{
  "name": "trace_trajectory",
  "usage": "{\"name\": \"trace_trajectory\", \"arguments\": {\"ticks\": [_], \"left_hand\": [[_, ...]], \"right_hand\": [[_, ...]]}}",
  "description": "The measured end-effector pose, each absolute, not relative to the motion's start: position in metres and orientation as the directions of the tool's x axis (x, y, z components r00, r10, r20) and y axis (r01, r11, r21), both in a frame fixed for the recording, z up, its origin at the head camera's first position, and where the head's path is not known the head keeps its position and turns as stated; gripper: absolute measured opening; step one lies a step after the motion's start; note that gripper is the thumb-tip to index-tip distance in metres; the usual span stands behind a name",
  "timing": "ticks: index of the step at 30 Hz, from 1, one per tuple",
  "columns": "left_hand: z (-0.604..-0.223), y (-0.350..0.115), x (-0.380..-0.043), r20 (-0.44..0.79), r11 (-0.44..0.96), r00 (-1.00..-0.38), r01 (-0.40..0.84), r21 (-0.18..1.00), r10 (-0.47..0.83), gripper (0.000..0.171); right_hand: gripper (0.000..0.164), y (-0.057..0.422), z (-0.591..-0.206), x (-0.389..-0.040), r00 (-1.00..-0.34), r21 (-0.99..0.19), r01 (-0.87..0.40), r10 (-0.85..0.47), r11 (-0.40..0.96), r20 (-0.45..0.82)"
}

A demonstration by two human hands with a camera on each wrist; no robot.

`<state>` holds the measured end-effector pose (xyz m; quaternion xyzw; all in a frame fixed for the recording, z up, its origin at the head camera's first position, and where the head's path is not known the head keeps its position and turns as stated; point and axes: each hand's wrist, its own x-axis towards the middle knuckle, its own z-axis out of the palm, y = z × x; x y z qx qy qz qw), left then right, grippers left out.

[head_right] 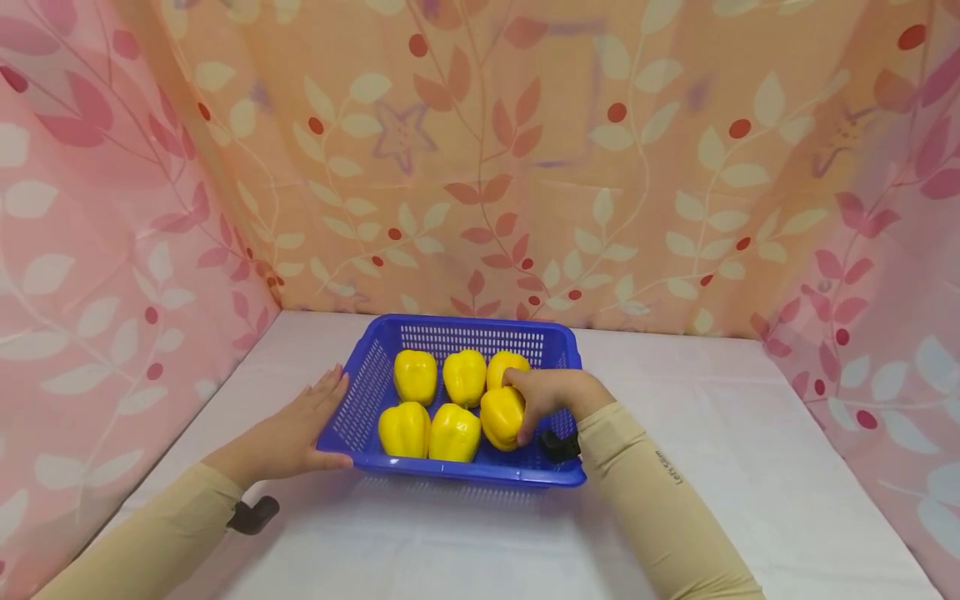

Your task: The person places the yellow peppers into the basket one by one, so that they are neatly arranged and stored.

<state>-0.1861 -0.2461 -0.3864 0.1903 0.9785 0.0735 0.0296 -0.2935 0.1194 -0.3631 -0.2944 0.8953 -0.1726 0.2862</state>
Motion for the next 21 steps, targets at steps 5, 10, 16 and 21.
{"name": "trace_trajectory", "arguments": {"ticks": [5, 10, 16, 21], "left_hand": [[-0.388, -0.246, -0.187, -0.033, 0.919, -0.928, 0.363, 0.151, 0.372, 0.121], [-0.388, -0.247, -0.188, -0.032, 0.919, -0.927, 0.365, 0.146, 0.373, 0.122], [-0.388, -0.246, -0.188, -0.038, 0.920, -0.928, 0.362, 0.148, 0.371, 0.122], [-0.389, -0.247, -0.189, -0.034, 0.919, -0.927, 0.366, 0.146, 0.374, 0.122]], "right_hand": [[0.068, 0.118, -0.368, -0.294, -0.670, -0.456, -0.380, -0.579, 0.805, -0.465], [0.072, 0.117, -0.372, -0.296, -0.671, -0.437, -0.364, -0.557, 0.822, -0.489], [0.079, 0.116, -0.376, -0.298, -0.669, -0.430, -0.367, -0.555, 0.825, -0.494], [0.086, 0.117, -0.375, -0.297, -0.659, -0.440, -0.355, -0.555, 0.825, -0.508]]}}
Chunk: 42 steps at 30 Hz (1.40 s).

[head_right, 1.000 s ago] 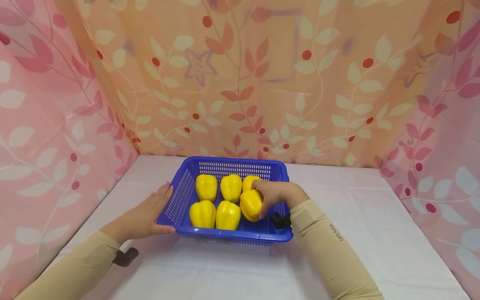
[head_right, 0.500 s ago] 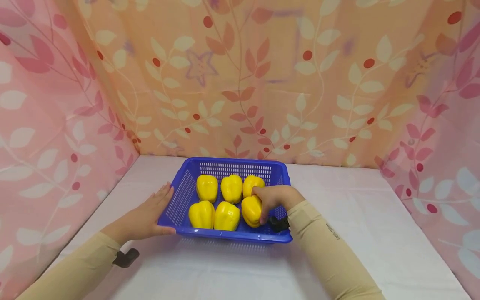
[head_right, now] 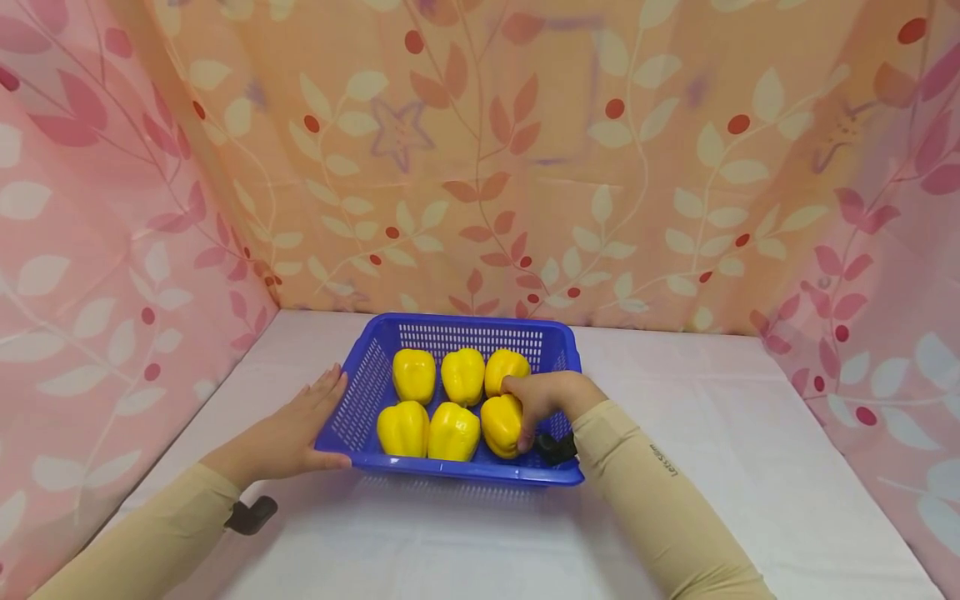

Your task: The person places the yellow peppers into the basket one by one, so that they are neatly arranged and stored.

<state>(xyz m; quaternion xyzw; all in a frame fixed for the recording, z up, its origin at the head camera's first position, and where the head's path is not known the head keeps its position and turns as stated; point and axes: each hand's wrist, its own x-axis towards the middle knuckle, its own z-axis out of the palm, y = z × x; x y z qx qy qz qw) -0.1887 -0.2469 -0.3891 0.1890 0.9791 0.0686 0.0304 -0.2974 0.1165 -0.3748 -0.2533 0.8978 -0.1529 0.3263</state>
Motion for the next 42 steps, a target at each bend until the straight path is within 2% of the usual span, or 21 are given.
{"name": "trace_trajectory", "arguments": {"ticks": [5, 12, 17, 24, 28, 32, 37, 42], "left_hand": [[-0.388, -0.247, -0.189, -0.036, 0.920, -0.927, 0.365, 0.144, 0.373, 0.122], [-0.386, -0.246, -0.189, -0.038, 0.919, -0.927, 0.363, 0.154, 0.373, 0.122], [-0.386, -0.247, -0.192, -0.041, 0.921, -0.927, 0.364, 0.139, 0.373, 0.121], [-0.387, -0.246, -0.196, -0.051, 0.915, -0.920, 0.378, 0.139, 0.388, 0.121], [-0.383, -0.246, -0.199, -0.059, 0.908, -0.911, 0.398, 0.130, 0.408, 0.121], [-0.378, -0.247, -0.201, -0.084, 0.907, -0.907, 0.398, 0.138, 0.412, 0.120], [-0.371, -0.251, -0.203, -0.115, 0.926, -0.920, 0.364, 0.104, 0.375, 0.111], [-0.364, -0.261, -0.207, -0.067, 0.948, -0.946, 0.316, 0.025, 0.317, 0.100]], "right_hand": [[0.091, 0.117, -0.373, -0.296, -0.653, -0.450, -0.325, -0.542, 0.832, -0.530], [0.052, 0.118, -0.369, -0.296, -0.649, -0.443, -0.365, -0.565, 0.819, -0.510], [0.045, 0.120, -0.366, -0.298, -0.664, -0.456, -0.380, -0.581, 0.805, -0.472], [0.045, 0.132, -0.354, -0.301, -0.687, -0.489, -0.420, -0.620, 0.765, -0.380], [0.047, 0.142, -0.340, -0.304, -0.698, -0.526, -0.459, -0.657, 0.716, -0.285], [0.051, 0.152, -0.328, -0.304, -0.737, -0.524, -0.481, -0.648, 0.703, -0.191], [0.058, 0.170, -0.318, -0.301, -0.811, -0.468, -0.497, -0.583, 0.731, -0.049], [0.073, 0.196, -0.312, -0.293, -0.874, -0.355, -0.466, -0.485, 0.811, 0.040]]}}
